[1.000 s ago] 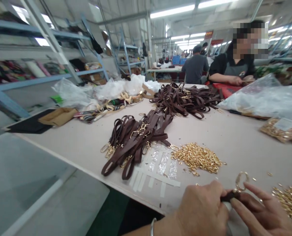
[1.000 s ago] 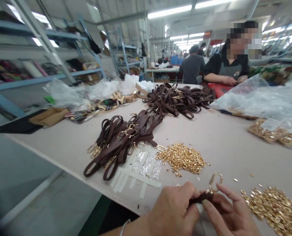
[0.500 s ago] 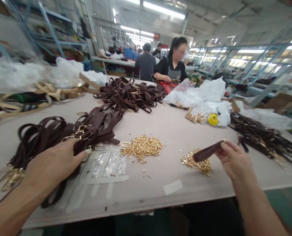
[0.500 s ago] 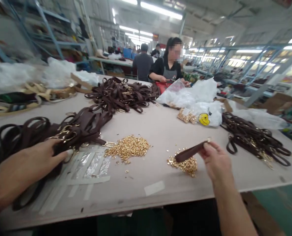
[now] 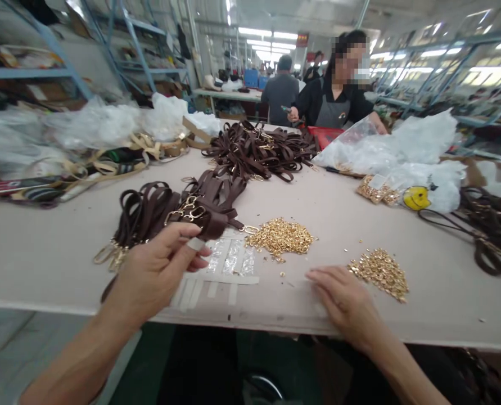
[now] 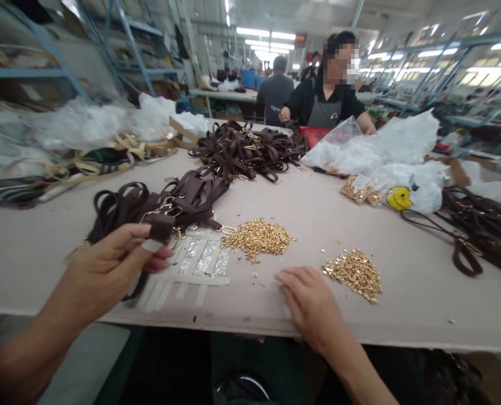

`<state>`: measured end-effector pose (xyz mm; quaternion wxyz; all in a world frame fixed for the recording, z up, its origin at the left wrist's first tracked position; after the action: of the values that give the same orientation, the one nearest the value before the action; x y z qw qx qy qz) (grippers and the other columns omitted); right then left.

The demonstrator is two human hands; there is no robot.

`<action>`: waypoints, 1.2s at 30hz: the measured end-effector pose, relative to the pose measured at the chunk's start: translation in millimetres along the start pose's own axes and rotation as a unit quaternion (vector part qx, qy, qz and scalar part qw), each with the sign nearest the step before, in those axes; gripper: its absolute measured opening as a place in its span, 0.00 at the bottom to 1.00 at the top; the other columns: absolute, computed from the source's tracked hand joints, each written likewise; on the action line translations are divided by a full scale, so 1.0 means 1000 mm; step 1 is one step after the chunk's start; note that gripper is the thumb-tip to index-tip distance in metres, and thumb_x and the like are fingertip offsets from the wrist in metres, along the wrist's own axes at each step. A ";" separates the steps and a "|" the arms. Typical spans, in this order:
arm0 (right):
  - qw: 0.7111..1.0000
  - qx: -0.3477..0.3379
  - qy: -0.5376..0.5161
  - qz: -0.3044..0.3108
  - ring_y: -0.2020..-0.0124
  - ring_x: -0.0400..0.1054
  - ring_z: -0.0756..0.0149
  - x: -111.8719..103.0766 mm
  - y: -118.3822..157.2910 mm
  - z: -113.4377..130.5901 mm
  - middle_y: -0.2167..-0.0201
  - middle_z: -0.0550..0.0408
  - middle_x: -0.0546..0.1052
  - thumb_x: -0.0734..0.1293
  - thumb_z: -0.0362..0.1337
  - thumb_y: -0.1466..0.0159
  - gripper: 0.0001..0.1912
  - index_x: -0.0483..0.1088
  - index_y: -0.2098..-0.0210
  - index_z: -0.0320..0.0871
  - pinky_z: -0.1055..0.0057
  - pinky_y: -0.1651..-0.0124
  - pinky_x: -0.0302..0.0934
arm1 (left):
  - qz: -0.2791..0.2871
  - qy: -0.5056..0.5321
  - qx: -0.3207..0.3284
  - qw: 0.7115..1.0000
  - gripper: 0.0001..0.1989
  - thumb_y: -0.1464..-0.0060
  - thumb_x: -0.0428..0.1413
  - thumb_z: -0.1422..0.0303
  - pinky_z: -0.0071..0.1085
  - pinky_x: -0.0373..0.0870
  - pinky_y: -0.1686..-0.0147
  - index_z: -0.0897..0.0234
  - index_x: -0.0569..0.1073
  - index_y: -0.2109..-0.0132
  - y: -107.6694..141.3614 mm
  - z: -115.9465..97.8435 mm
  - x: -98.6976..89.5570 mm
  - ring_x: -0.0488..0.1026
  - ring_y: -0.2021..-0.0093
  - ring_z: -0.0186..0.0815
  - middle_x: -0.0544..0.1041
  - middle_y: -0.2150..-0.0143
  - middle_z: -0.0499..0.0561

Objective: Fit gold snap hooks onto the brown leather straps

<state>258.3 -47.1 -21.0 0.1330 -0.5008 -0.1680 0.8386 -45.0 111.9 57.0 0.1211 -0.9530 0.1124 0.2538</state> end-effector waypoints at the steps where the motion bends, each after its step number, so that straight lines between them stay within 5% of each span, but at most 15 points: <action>1: 0.998 -0.039 0.025 0.032 0.47 0.70 0.54 0.014 -0.004 0.015 0.48 0.49 0.77 0.62 0.34 0.32 0.15 0.74 0.48 0.48 0.51 0.43 0.66 | 0.029 0.038 0.006 0.999 0.11 0.39 0.54 0.62 0.30 0.76 0.64 0.61 0.72 0.52 0.008 0.000 0.006 0.80 0.68 0.35 0.82 0.66 0.46; 4: 0.991 -0.079 0.099 0.051 0.44 0.67 0.48 0.044 -0.011 0.036 0.44 0.45 0.75 0.62 0.32 0.32 0.18 0.71 0.44 0.43 0.46 0.43 0.65 | 0.113 0.090 0.023 0.989 0.09 0.39 0.53 0.67 0.34 0.74 0.56 0.61 0.73 0.53 0.030 0.006 0.024 0.80 0.60 0.39 0.82 0.60 0.51; 8: 0.993 -0.101 0.065 0.009 0.46 0.70 0.50 0.059 -0.011 0.029 0.48 0.43 0.78 0.62 0.33 0.31 0.16 0.72 0.45 0.40 0.49 0.43 0.66 | 0.148 0.152 0.013 0.977 0.12 0.39 0.48 0.72 0.35 0.70 0.51 0.62 0.75 0.55 0.053 0.020 0.040 0.77 0.54 0.41 0.81 0.57 0.52; 13: 0.988 0.044 -0.143 -0.040 0.59 0.77 0.59 0.050 -0.005 0.028 0.60 0.51 0.82 0.65 0.38 0.33 0.09 0.77 0.57 0.47 0.62 0.54 0.72 | 0.111 0.276 -0.145 0.944 0.06 0.43 0.58 0.66 0.31 0.72 0.61 0.64 0.71 0.64 0.072 0.027 0.064 0.77 0.64 0.37 0.77 0.68 0.48; 17: 0.911 0.219 -0.349 0.032 0.64 0.78 0.61 0.041 -0.002 0.042 0.64 0.53 0.82 0.70 0.45 0.36 0.10 0.77 0.61 0.46 0.68 0.61 0.73 | 0.120 0.364 -0.218 0.898 0.16 0.50 0.64 0.71 0.29 0.72 0.65 0.62 0.66 0.57 0.082 0.019 0.081 0.76 0.70 0.33 0.74 0.70 0.43; 20: 0.839 0.275 -0.466 0.051 0.67 0.77 0.64 0.038 0.000 0.050 0.66 0.54 0.82 0.73 0.45 0.40 0.11 0.77 0.64 0.45 0.70 0.63 0.73 | 0.199 0.414 -0.236 0.856 0.22 0.48 0.61 0.71 0.30 0.74 0.66 0.63 0.66 0.47 0.089 0.011 0.089 0.76 0.71 0.32 0.74 0.66 0.45; 22: 0.816 0.288 -0.498 0.059 0.70 0.76 0.66 0.036 0.001 0.052 0.71 0.55 0.82 0.74 0.44 0.41 0.10 0.78 0.66 0.44 0.73 0.64 0.71 | 0.245 0.411 -0.237 0.846 0.21 0.47 0.59 0.72 0.27 0.74 0.69 0.64 0.68 0.45 0.094 0.007 0.094 0.76 0.70 0.30 0.75 0.60 0.50; 29: 0.731 0.346 -0.577 0.112 0.71 0.75 0.68 0.038 0.007 0.054 0.72 0.54 0.81 0.77 0.43 0.45 0.13 0.78 0.64 0.42 0.72 0.66 0.69 | 0.280 0.349 -0.182 0.875 0.22 0.39 0.52 0.72 0.19 0.63 0.79 0.58 0.69 0.39 0.100 0.000 0.104 0.76 0.69 0.28 0.77 0.50 0.54; 36: 0.757 0.345 -0.544 0.113 0.78 0.67 0.72 0.032 0.002 0.056 0.80 0.56 0.76 0.78 0.46 0.48 0.15 0.79 0.70 0.40 0.76 0.73 0.61 | 0.304 0.291 -0.164 0.892 0.22 0.35 0.51 0.67 0.18 0.62 0.79 0.54 0.67 0.36 0.101 -0.003 0.109 0.77 0.68 0.29 0.79 0.51 0.52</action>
<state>193.8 -44.8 -22.9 0.0875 0.1041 0.1459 0.9799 21.0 -1.1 -13.3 -0.1582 -0.9098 0.3838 0.0040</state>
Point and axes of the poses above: each hand's wrist, its own y-axis away from the middle knuckle, its own x-axis out of the palm, z = x × y, the point moved 1 cm from there along -y, towards the middle knuckle
